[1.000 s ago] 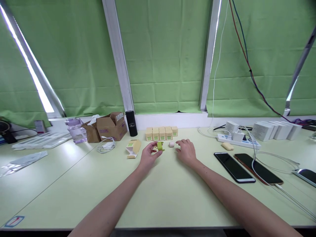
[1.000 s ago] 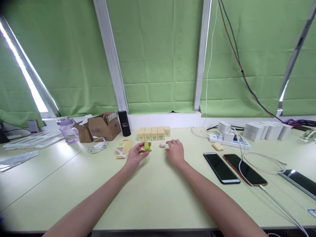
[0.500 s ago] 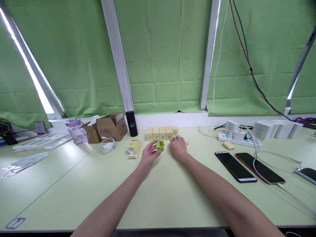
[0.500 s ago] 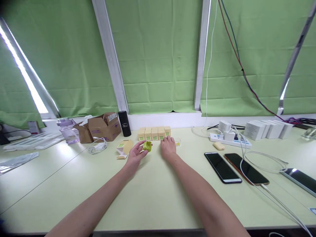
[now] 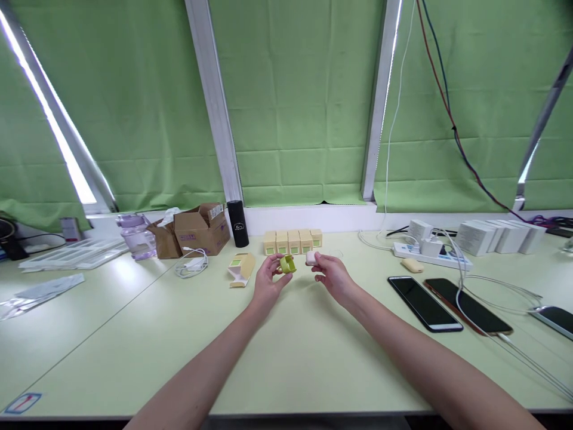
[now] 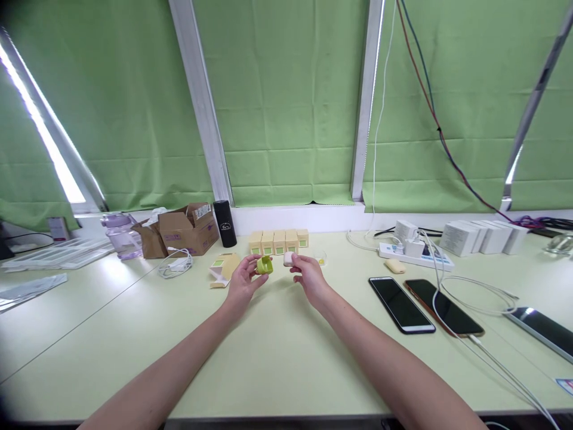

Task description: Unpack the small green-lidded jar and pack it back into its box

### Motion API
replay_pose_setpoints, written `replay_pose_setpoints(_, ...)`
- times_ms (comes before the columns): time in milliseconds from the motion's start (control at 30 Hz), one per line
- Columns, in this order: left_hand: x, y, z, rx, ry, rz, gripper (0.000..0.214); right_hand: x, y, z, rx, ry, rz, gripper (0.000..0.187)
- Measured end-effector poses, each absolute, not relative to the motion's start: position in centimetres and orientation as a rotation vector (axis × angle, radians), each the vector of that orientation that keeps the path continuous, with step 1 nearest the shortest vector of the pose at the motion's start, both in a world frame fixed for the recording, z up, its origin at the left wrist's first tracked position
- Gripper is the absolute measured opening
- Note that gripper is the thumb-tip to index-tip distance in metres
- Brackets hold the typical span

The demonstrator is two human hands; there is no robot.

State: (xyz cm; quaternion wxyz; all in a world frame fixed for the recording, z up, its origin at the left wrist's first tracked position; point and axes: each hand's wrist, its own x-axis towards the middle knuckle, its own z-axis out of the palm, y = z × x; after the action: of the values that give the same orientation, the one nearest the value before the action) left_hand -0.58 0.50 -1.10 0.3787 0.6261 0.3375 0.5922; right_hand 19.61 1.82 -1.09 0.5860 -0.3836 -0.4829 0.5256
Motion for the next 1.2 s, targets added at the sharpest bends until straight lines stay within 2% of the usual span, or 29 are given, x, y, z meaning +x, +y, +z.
replay_pose_setpoints(133,-0.5,0.5,-1.3,1.632,0.858,1.494,0.051,19.4,-0.4,-1.0,-0.81,-1.015,1.383,0.045)
replay_pose_setpoints(433,-0.6,0.4,-1.3,1.664,0.83,1.495,0.052,18.4,-2.0,-0.9,-0.736,-1.128,1.311,0.055)
replay_pose_setpoints(733,-0.4,0.2,-1.5,1.74,0.862,1.492,0.048,18.9,-1.2,-1.2,-0.706,-1.086,1.224,0.047)
replay_pose_setpoints(1033,-0.3,-0.1,-1.4,1.771,0.94,1.474,0.047,19.9,0.0,-1.8,-1.021,-0.978,1.292,0.036)
replay_pose_setpoints(1200,-0.3,-0.2,-1.4,1.765,0.967,1.473,0.046,19.9,-0.5,-1.1,-0.834,-0.947,1.374,0.042)
